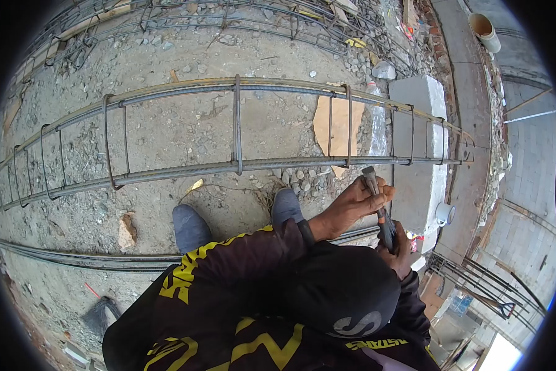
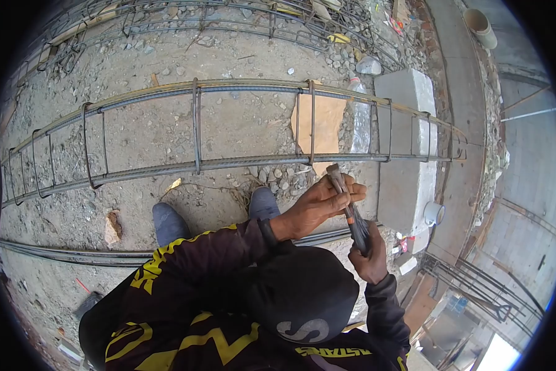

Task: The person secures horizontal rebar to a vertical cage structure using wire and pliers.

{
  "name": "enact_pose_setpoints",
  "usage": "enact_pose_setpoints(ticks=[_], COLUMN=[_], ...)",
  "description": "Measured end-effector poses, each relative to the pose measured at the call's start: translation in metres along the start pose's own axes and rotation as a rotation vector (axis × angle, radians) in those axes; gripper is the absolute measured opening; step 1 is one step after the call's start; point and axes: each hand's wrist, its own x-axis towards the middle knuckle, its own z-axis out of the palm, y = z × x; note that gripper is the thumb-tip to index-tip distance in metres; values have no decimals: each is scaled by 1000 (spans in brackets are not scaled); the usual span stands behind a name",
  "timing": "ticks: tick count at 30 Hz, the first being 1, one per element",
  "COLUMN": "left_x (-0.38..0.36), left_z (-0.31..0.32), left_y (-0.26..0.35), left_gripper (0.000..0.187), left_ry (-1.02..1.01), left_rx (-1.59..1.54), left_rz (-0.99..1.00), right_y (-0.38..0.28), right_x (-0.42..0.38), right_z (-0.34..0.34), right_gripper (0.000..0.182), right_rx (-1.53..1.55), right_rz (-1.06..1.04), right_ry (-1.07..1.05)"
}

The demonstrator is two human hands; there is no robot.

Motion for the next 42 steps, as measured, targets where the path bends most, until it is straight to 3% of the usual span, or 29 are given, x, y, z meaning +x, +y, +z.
enact_pose_setpoints(ticks=[1,2,4,7,10,14,19,27,29,31,34,36,42], left_x=[-3,-5,-2,5,12,26,38,54,64,75,86,88,98], left_z=[-1,-3,-6,-6,8,14,12,45,50,53,72,76,86], left_y=[1,2,1,-1,-8,-25,-25,-23,-20,-13,-2,0,5], left_gripper=[34,39,50,48,43,20,23,26,25,25,26,27,31], left_ry=[-6,-21,-76,-76,135,420,471,457,448,445,490,439,252], left_rx=[51,101,281,586,500,579,717,1103,1184,1252,1120,1114,1495], left_rz=[-5,-16,2,-8,-24,157,97,83,146,114,-130,-198,-124], right_y=[6,10,-17,-13,10,16,25,73,73,97,94,110,100], right_x=[-2,-1,-8,-6,-4,8,10,22,30,37,52,63,81], right_z=[-3,-13,-5,-4,4,11,5,4,-5,8,19,14,-17], right_gripper=[60,60,60,63,62,67,73,73,85,89,97,101,119], right_rx=[187,99,281,466,488,462,650,1144,1397,1793,2171,1762,1454], right_rz=[26,-106,64,169,165,65,111,-68,-31,-202,-369,-323,-179], right_ry=[-2,-111,-74,-147,-68,-20,-56,-46,-213,-372,-648,-494,-394])
